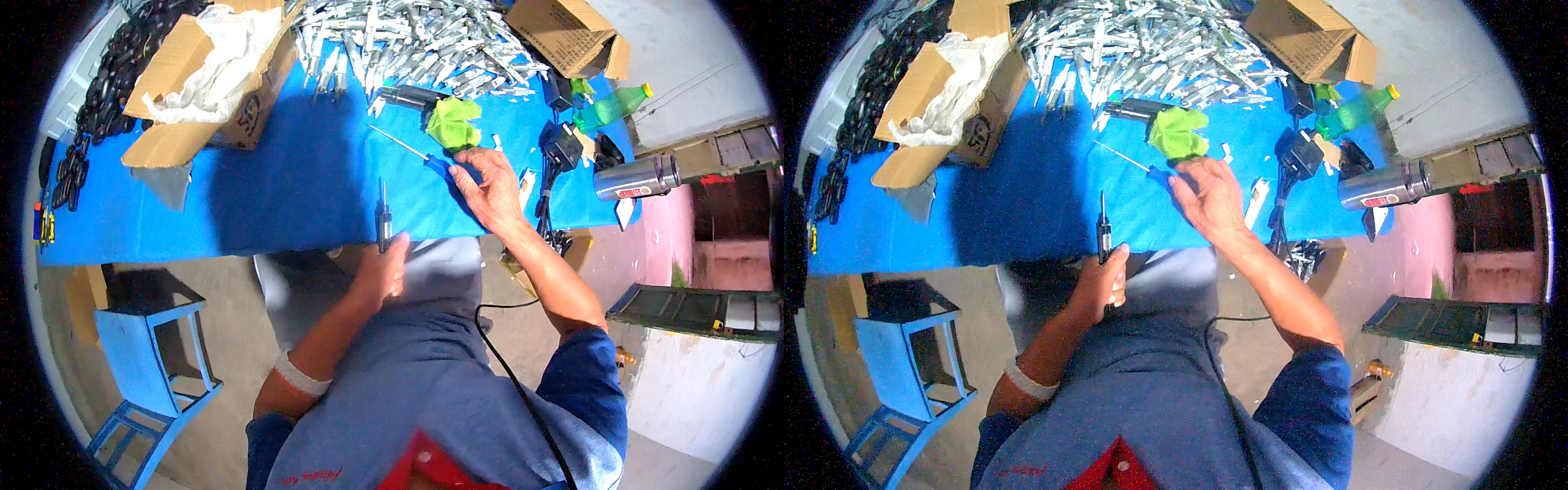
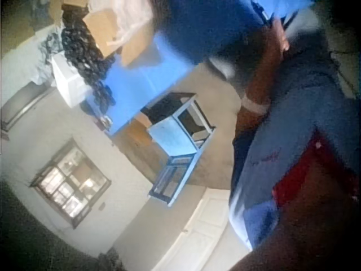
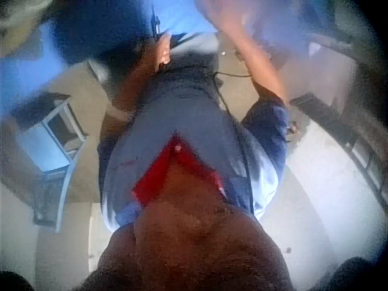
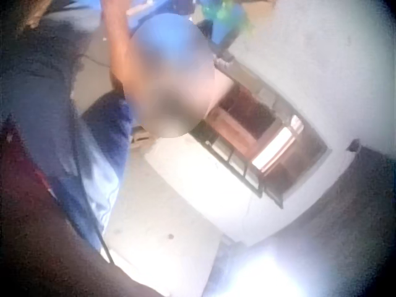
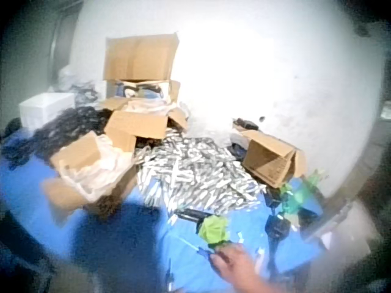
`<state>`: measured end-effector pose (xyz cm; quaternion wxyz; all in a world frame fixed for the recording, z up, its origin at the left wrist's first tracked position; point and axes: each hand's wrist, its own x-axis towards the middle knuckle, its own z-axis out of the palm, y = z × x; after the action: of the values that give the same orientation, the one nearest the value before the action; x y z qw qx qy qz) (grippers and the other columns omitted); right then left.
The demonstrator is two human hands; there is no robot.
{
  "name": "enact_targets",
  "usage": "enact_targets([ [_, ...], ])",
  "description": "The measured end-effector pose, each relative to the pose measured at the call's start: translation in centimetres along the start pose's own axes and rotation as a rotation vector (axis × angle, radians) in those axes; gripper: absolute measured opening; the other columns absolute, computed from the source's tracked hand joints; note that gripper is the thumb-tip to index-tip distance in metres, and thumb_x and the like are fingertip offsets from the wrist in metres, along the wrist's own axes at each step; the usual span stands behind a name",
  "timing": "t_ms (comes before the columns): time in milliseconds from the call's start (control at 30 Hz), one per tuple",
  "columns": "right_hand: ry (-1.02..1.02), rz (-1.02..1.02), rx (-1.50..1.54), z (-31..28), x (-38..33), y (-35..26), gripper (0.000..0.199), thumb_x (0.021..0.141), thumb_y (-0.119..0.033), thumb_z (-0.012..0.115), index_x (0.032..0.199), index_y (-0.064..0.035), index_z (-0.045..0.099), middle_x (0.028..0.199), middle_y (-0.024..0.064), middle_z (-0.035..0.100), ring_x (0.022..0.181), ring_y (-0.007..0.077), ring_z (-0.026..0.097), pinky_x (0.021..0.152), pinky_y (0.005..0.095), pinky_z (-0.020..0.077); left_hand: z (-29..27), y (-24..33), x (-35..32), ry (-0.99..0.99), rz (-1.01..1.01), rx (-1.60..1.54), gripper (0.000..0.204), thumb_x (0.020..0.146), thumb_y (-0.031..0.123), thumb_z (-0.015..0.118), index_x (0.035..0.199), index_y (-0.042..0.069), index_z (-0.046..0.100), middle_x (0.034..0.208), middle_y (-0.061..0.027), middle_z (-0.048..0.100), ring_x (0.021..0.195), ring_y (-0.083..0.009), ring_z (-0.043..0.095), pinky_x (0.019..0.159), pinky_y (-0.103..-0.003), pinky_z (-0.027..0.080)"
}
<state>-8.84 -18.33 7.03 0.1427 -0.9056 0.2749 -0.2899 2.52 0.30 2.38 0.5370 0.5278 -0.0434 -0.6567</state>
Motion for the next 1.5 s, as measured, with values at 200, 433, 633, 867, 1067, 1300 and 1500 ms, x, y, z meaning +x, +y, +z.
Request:
enact_targets([
  [200,0.157,0.262,0.119,0.8,3.6,0.2,0.032,0.079,-0.026,0.064,0.1,-0.0024,0.061,0.08,0.0158,0.062,0.072,0.0284,0.061,0.062,0.0378,0.0461,0.0,-0.3,0.4,-0.028,-0.003,-0.004,0.042,0.087,0.039,0.056,0.059,0.014,0.037,0.046,0.0037,0.031,0.035,-0.0097,0.029,0.035,-0.027,0.027],
  [433,-0.021,0.325,-0.087,1.9,7.2,-0.6,0.041,0.08,-0.042,0.059,0.098,-0.005,0.061,0.072,0.0171,0.062,0.069,0.0321,0.061,0.062,0.0422,0.0458,-0.1,-0.3,-0.2,-0.11,-0.009,-0.049,0.041,0.088,0.042,0.051,0.062,0.013,0.039,0.046,0.0035,0.031,0.035,-0.0096,0.029,0.036,-0.027,0.026],
  [633,0.073,0.29,0.449,1.7,7.4,1.9,0.017,0.09,-0.018,0.054,0.086,-0.002,0.058,0.074,-0.0022,0.056,0.067,0.0081,0.051,0.061,0.0236,0.0425,-0.7,-0.4,-0.4,-0.138,0.0,-0.133,0.044,0.09,0.047,0.043,0.064,0.011,0.041,0.046,0.0021,0.033,0.033,-0.0099,0.028,0.036,-0.028,0.027],
  [867,0.062,0.454,1.036,-3.9,2.9,-1.5,0.017,0.091,-0.022,0.053,0.092,-0.005,0.054,0.076,0.0003,0.055,0.064,0.0093,0.051,0.06,0.0221,0.0415,-0.2,-0.7,-1.2,-0.296,0.027,-0.203,0.053,0.09,0.055,0.033,0.065,0.009,0.044,0.045,0.0019,0.034,0.032,-0.01,0.028,0.036,-0.026,0.028],
  [1067,-0.033,0.428,1.119,-3.8,-2.9,-4.4,0.021,0.092,-0.025,0.051,0.095,-0.004,0.052,0.077,0.0013,0.055,0.069,0.0095,0.051,0.066,0.0234,0.0415,0.6,-1.1,-2.9,-0.3,0.071,-0.203,0.058,0.089,0.059,0.029,0.066,0.009,0.045,0.045,0.0023,0.034,0.032,-0.0102,0.029,0.036,-0.027,0.028],
  [1300,-0.094,0.484,1.31,-1.4,-9.1,-6.7,0.018,0.091,-0.02,0.052,0.094,-0.0029,0.054,0.081,0.0021,0.056,0.071,0.0099,0.051,0.067,0.0241,0.0416,2.2,-2.0,-5.5,-0.323,0.12,-0.113,0.056,0.091,0.057,0.029,0.066,0.008,0.044,0.044,0.0021,0.032,0.032,-0.0095,0.028,0.035,-0.026,0.027],
  [1500,-0.061,0.565,1.773,-1.1,-11.3,-8.0,0.019,0.089,-0.018,0.054,0.098,-0.0013,0.055,0.087,0.0059,0.06,0.075,0.0138,0.057,0.071,0.0275,0.0459,2.6,-4.1,-6.3,-0.365,0.172,-0.063,0.055,0.092,0.055,0.027,0.065,0.009,0.043,0.044,0.0029,0.032,0.032,-0.0087,0.028,0.035,-0.025,0.027],
])
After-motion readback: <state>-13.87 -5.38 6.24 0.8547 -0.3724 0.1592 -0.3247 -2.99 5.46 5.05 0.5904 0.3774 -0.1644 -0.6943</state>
